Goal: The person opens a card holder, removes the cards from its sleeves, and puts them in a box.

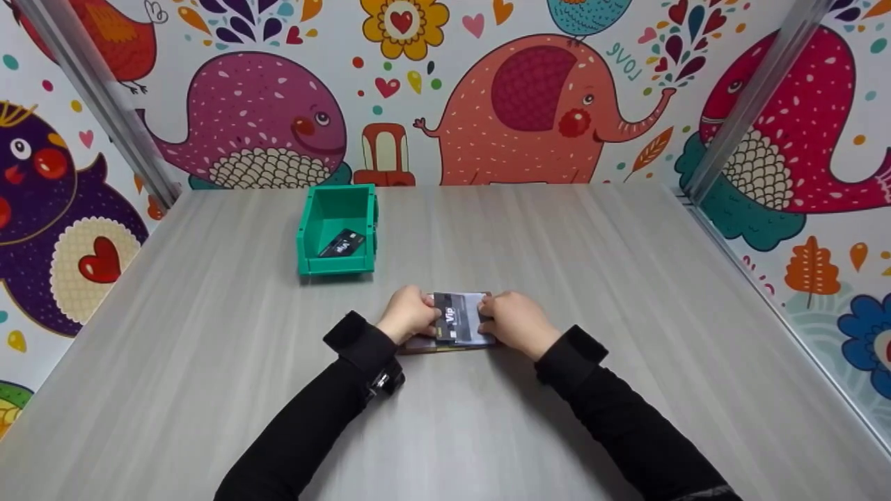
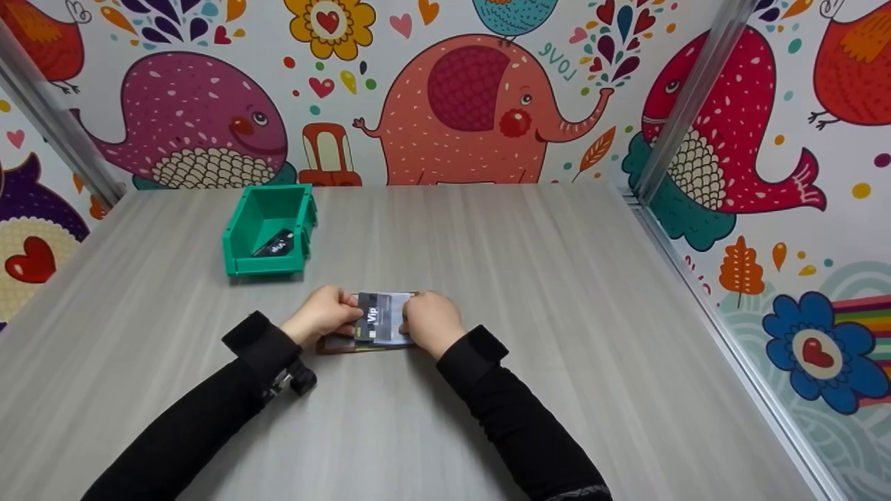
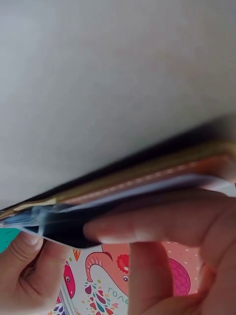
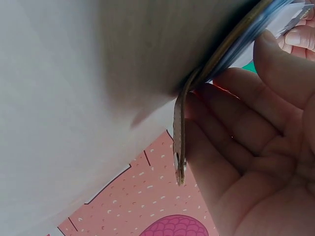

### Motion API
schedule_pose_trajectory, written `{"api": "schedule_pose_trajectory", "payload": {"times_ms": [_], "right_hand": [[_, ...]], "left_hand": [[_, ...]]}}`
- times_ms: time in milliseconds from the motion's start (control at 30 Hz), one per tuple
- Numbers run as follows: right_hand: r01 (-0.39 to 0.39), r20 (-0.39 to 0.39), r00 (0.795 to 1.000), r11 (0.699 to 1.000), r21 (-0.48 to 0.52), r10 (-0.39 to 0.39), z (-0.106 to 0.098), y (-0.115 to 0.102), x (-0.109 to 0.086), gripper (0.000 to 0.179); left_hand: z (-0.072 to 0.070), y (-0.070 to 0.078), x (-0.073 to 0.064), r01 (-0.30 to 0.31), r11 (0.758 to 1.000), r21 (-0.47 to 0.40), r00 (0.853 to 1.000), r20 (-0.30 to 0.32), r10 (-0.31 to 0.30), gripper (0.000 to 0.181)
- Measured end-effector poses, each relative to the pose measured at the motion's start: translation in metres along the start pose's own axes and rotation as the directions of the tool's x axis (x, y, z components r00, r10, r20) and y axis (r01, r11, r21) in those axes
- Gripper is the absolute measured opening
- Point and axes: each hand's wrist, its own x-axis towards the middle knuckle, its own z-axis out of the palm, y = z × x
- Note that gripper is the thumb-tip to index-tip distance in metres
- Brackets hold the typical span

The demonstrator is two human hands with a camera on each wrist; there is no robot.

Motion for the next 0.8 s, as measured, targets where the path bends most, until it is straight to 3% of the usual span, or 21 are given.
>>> {"api": "schedule_pose_trajectory", "payload": {"times_ms": [800], "right_hand": [[0.026, -0.019, 0.999, 1.000, -0.006, -0.026, 0.0003, 0.0013, -0.0013, 0.013]], "left_hand": [[-0.0070, -0.0052, -0.0021, -0.010, 0.998, -0.060, 1.000, 0.005, 0.011, 0.009]]}}
